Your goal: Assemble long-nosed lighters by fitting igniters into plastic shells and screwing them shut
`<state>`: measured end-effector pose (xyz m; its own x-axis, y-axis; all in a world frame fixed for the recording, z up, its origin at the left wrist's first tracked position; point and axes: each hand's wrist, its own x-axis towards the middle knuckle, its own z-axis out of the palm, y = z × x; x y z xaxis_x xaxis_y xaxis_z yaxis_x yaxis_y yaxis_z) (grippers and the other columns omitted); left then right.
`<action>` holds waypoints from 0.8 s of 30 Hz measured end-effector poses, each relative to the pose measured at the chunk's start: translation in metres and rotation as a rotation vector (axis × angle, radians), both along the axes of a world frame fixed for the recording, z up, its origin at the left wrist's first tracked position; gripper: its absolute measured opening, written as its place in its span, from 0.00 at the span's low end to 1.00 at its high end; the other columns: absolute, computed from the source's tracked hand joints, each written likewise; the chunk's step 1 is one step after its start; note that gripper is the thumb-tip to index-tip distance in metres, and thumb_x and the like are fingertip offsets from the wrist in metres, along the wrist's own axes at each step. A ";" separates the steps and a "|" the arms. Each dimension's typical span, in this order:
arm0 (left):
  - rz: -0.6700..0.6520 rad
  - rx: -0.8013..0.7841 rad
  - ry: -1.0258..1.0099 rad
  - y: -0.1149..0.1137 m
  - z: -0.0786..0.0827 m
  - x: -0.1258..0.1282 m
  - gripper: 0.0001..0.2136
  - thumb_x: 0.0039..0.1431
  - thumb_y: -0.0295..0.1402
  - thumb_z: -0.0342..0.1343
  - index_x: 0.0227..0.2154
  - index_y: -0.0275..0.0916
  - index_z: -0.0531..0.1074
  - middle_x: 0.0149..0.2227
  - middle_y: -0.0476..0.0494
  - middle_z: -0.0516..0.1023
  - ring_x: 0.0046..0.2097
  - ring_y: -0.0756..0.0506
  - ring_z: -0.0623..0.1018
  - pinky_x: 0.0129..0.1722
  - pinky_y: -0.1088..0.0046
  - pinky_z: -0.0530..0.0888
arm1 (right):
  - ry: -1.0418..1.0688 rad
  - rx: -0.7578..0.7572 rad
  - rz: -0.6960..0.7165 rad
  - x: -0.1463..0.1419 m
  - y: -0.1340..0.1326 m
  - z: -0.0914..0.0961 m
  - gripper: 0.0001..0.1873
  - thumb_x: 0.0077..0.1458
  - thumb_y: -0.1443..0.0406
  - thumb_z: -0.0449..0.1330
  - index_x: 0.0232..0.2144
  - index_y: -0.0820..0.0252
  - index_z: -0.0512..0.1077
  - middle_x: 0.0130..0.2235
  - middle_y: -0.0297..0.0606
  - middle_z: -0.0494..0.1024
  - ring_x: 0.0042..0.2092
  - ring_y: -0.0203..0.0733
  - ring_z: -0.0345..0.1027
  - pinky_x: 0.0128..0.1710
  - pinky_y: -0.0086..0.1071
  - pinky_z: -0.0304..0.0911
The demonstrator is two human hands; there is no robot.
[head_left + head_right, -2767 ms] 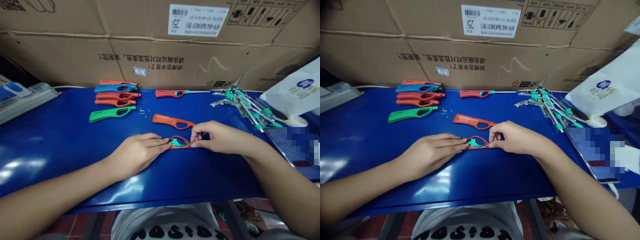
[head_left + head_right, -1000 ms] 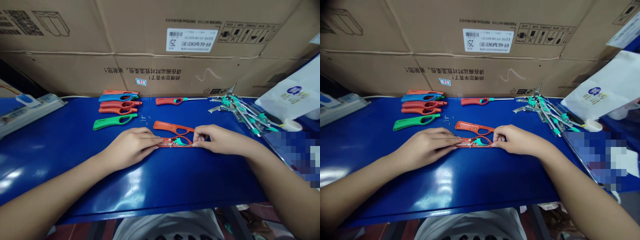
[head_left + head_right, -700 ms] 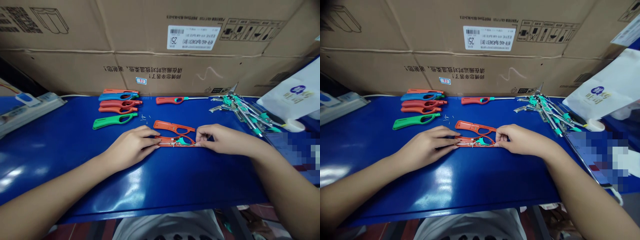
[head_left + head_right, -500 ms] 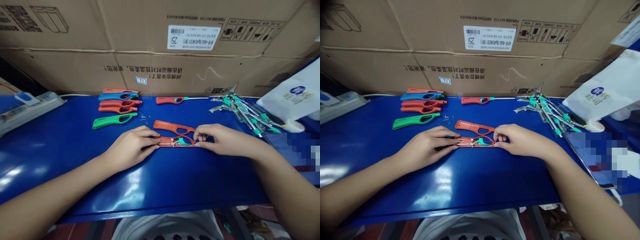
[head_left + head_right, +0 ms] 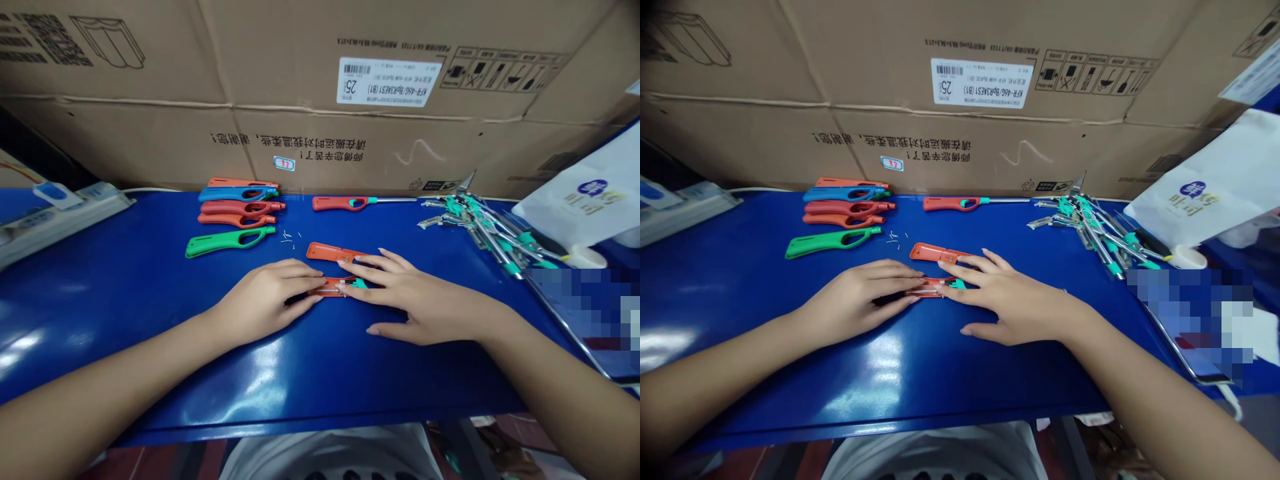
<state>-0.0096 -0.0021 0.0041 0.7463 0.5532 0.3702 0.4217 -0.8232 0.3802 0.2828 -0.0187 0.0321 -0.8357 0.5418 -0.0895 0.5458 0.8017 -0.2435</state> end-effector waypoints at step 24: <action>0.029 -0.004 0.062 -0.004 0.003 -0.001 0.18 0.66 0.31 0.55 0.58 0.38 0.71 0.47 0.40 0.79 0.48 0.43 0.77 0.50 0.65 0.76 | 0.083 0.408 -0.956 0.083 0.065 -0.010 0.11 0.61 0.58 0.56 0.32 0.57 0.73 0.43 0.47 0.77 0.51 0.56 0.69 0.54 0.48 0.63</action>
